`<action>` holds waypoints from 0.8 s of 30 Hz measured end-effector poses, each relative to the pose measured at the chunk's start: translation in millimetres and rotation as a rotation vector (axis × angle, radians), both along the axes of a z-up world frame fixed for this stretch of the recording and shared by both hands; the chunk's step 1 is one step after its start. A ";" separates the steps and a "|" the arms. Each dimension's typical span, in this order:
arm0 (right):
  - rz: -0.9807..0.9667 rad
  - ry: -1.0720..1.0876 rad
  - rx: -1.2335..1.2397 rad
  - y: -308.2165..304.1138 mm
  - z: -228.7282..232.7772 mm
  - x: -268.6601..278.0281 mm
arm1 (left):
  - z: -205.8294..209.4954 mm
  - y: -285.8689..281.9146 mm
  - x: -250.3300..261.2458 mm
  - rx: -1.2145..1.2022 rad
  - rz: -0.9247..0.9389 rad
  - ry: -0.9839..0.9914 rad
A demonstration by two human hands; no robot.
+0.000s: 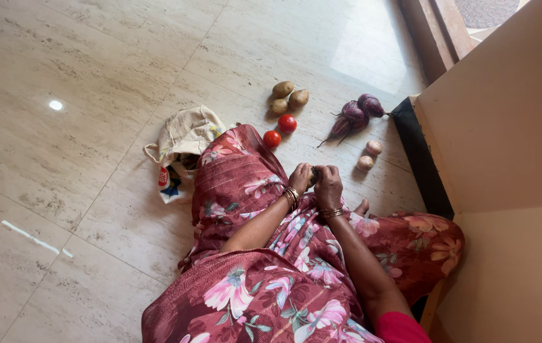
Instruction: The person sits on the floor and peels an eggplant, a tomato, and a potato using a small knife. The peeled skins are placed on the floor beside the other vegetables.
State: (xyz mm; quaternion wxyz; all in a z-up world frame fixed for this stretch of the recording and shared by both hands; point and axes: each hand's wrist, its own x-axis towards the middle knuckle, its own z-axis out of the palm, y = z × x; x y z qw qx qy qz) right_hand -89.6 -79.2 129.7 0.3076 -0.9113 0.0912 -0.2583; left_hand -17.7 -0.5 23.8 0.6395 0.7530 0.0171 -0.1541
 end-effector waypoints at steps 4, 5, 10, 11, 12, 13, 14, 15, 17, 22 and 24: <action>0.077 -0.024 -0.047 4.7 0.1 -7.2 | 7.9 0.5 0.9 -0.136 0.059 0.110; 0.066 -0.009 -0.032 3.4 0.3 -6.9 | 9.3 -0.9 -0.4 -0.108 0.055 0.065; 0.004 0.053 0.028 3.5 0.5 -5.5 | 11.9 1.5 0.2 0.014 0.006 0.050; 0.037 0.037 0.017 4.7 0.2 -6.9 | 11.0 3.3 0.9 -0.017 0.015 0.037; 0.069 0.020 0.001 5.0 0.9 -7.7 | 10.9 2.3 2.5 -0.053 0.024 0.023; 0.075 0.013 -0.020 4.8 1.9 -7.6 | 10.9 0.2 3.4 -0.132 0.035 0.051; 0.083 0.009 -0.038 6.0 2.4 -9.1 | 10.0 -0.7 2.0 -0.207 0.047 0.082; 0.091 0.005 -0.056 5.6 3.7 -10.4 | 9.4 -2.3 0.1 -0.283 0.060 0.114; 0.039 0.028 -0.043 8.8 7.2 -8.0 | 9.9 1.2 -0.3 -0.012 0.021 0.033; 0.090 0.057 -0.088 12.2 10.8 -9.6 | 11.0 1.4 0.8 -0.060 0.036 0.037; 0.149 -0.014 -0.137 12.7 10.1 -11.1 | 11.1 -0.5 2.0 -0.178 0.045 0.132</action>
